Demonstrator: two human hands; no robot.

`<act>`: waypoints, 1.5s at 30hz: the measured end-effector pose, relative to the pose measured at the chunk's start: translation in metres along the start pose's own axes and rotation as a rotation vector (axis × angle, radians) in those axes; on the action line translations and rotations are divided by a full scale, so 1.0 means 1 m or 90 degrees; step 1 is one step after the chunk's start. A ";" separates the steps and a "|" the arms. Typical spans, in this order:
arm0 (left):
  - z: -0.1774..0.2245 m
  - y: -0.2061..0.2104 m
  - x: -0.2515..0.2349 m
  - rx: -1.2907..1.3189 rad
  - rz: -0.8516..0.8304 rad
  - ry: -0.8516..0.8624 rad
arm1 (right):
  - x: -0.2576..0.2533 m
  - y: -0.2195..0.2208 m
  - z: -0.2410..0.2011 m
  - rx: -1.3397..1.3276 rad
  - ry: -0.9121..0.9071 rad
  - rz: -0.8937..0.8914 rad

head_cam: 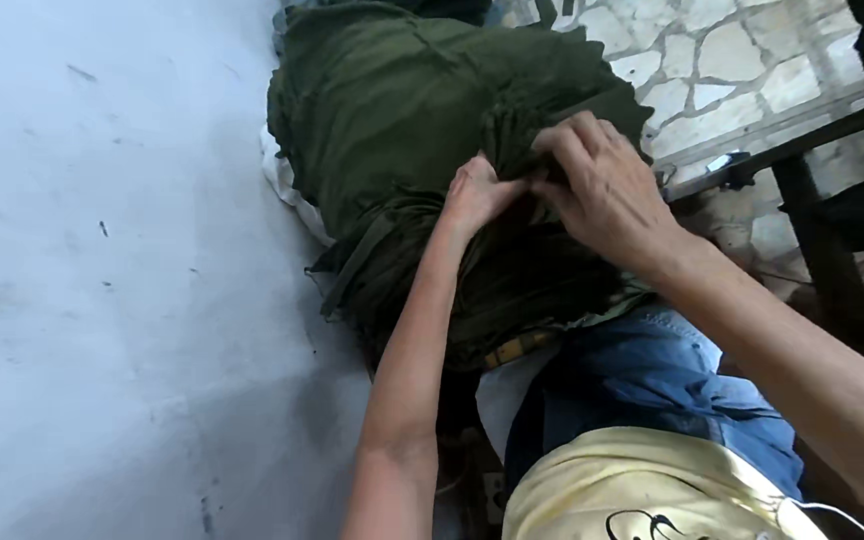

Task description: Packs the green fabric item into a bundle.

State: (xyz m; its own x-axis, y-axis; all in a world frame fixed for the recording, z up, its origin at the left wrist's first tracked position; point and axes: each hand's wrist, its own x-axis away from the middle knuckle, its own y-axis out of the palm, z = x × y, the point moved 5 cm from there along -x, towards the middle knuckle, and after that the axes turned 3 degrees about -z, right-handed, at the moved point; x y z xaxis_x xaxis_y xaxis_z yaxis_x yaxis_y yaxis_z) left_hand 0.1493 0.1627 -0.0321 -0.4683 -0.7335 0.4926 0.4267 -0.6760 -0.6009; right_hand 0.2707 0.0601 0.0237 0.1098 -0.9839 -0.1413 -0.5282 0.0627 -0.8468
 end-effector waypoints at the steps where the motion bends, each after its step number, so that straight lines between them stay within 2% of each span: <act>1: -0.003 -0.004 -0.008 0.020 -0.017 -0.019 | 0.015 0.004 -0.005 0.033 -0.037 -0.027; 3: -0.005 -0.012 -0.019 0.075 -0.058 -0.053 | 0.050 0.017 0.008 0.014 -0.039 -0.150; 5: -0.005 -0.015 -0.023 0.091 -0.072 -0.071 | 0.075 0.022 0.040 -0.148 0.031 -0.263; 8: -0.007 -0.011 -0.023 0.102 -0.052 -0.037 | 0.073 0.002 0.057 -0.306 0.025 -0.239; 11: 0.003 -0.004 0.003 0.105 -0.090 0.097 | 0.043 -0.018 0.054 -0.365 0.075 -0.143; 13: 0.014 0.003 0.031 0.026 -0.106 0.149 | 0.019 -0.018 0.053 -0.360 0.093 -0.082; 14: 0.018 0.008 0.041 -0.036 -0.077 0.140 | 0.010 -0.014 0.052 -0.340 0.094 -0.059; 17: 0.023 0.020 0.046 -0.143 0.056 0.031 | -0.001 -0.009 0.043 -0.184 0.074 0.002; 19: 0.021 0.015 0.031 -0.128 0.066 -0.014 | 0.007 -0.011 0.020 -0.057 0.023 0.023; 21: 0.009 0.006 0.009 -0.056 0.024 -0.047 | 0.032 -0.007 -0.004 0.002 -0.051 -0.036; 23: -0.001 -0.003 -0.011 0.029 -0.007 -0.066 | 0.063 0.010 0.001 -0.004 -0.058 -0.160; 24: -0.003 -0.005 -0.018 0.050 -0.018 -0.077 | 0.075 0.017 0.012 -0.048 -0.040 -0.211; 26: -0.003 -0.005 -0.023 0.054 -0.020 -0.078 | 0.081 0.013 0.032 -0.190 -0.008 -0.239; 29: -0.002 0.000 -0.011 0.062 -0.044 0.030 | 0.053 -0.012 0.039 -0.305 0.028 -0.173; 31: 0.005 0.002 0.010 0.068 -0.125 0.115 | 0.028 -0.018 0.037 -0.273 0.046 -0.090; 33: 0.010 0.007 0.027 0.024 -0.128 0.159 | 0.006 -0.011 0.035 -0.248 0.064 -0.027; 36: 0.006 0.016 0.026 -0.042 0.000 0.096 | -0.005 -0.004 0.031 -0.178 0.065 0.003; 38: 0.006 0.013 0.015 -0.059 0.016 0.042 | 0.003 -0.005 0.012 -0.069 0.025 0.018; 40: 0.002 0.007 -0.001 -0.026 -0.016 0.005 | 0.025 0.000 -0.002 0.005 -0.052 -0.028; 42: -0.007 0.001 -0.016 0.054 -0.040 0.008 | 0.055 0.017 0.010 -0.005 -0.038 -0.154; 44: -0.007 -0.003 -0.020 0.094 -0.054 0.009 | 0.076 0.025 0.037 -0.157 0.058 -0.276; 45: -0.005 -0.004 -0.021 0.097 -0.053 0.014 | 0.078 0.022 0.046 -0.241 0.066 -0.269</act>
State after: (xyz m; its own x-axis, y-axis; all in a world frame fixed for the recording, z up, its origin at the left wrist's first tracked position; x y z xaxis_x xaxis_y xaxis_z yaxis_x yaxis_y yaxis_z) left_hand 0.1535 0.1813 -0.0436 -0.5228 -0.6743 0.5216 0.4977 -0.7381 -0.4554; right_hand 0.3070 -0.0079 -0.0295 0.3035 -0.9230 0.2365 -0.7228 -0.3848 -0.5741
